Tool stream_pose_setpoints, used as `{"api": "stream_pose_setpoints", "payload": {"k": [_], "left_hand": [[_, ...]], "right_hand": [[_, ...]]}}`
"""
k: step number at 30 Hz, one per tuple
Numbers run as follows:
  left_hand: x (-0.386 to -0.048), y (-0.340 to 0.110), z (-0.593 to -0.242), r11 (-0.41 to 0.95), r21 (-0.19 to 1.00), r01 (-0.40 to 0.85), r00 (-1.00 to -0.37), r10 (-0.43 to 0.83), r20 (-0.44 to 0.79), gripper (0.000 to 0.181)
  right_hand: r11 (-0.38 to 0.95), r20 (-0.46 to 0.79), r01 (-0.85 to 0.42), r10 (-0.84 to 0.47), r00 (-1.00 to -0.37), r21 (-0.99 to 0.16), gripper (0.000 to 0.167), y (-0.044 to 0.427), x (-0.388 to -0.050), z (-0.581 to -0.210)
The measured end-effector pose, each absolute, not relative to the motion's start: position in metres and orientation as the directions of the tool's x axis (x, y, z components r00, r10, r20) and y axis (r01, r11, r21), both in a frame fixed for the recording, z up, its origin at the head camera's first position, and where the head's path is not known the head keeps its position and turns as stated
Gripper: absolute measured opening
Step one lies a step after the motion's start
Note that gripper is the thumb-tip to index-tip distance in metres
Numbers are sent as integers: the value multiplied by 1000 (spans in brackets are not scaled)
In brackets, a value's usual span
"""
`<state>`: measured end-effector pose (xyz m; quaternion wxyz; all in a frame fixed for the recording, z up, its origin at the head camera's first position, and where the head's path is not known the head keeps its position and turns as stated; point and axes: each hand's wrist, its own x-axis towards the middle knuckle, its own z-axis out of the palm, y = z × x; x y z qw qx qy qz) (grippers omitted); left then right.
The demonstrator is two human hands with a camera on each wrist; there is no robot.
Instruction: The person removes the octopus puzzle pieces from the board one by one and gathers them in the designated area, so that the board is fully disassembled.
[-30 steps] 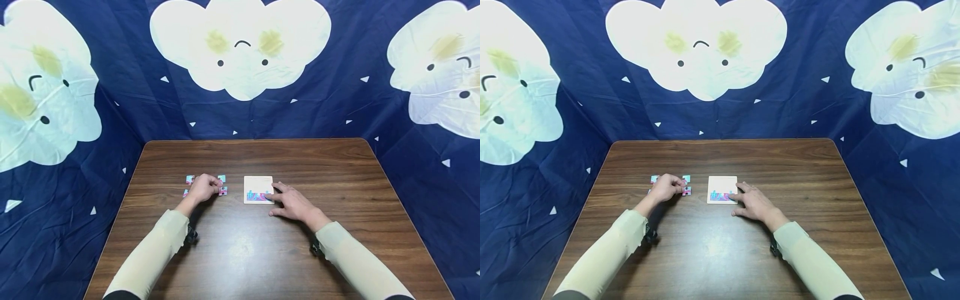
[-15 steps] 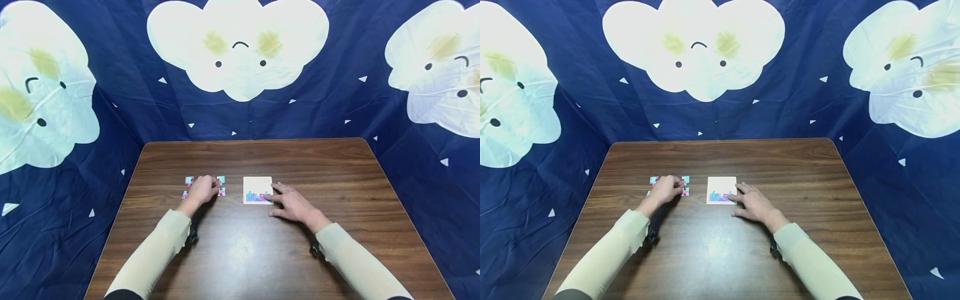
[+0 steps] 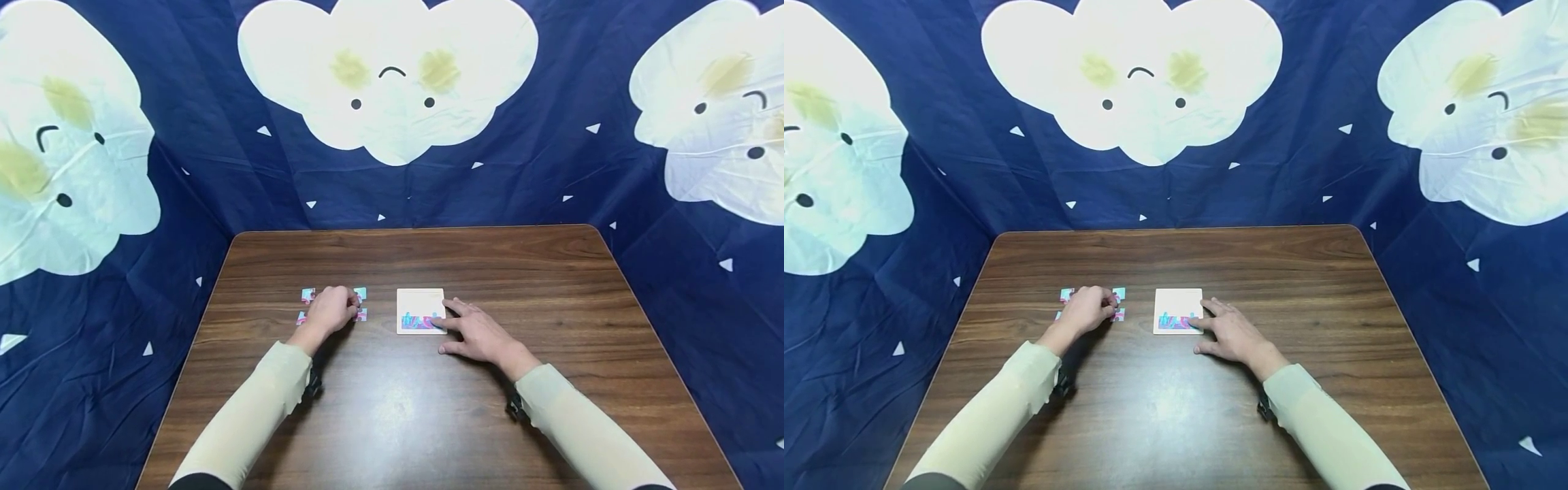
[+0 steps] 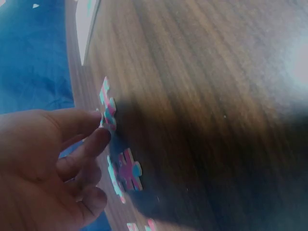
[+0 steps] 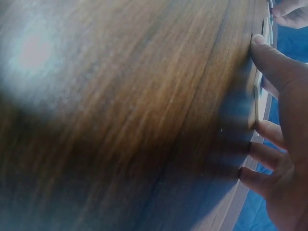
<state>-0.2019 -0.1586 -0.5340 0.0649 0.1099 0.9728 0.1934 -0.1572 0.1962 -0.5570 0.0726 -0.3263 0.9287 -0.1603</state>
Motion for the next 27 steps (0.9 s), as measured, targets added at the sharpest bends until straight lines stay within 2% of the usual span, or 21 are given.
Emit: {"api": "stream_pose_setpoints", "payload": {"k": [6, 10, 17, 27], "left_hand": [[-200, -168, -530, 861, 471, 193, -972, 233, -27, 5], [-194, -170, -524, 838, 516, 179, -975, 220, -19, 6], [-185, -155, -523, 792, 569, 223, -967, 254, 26, 7], [-178, -114, -539, 787, 529, 317, -932, 363, 20, 4]], "right_hand": [[728, -16, -587, -632, -774, -355, 63, 196, -158, -557], [723, -9, -592, -637, -771, -356, 63, 196, -158, -557], [737, -32, -584, -630, -776, -340, 63, 194, -159, -553], [754, -31, -568, -610, -792, -330, 59, 188, -161, -551]]}}
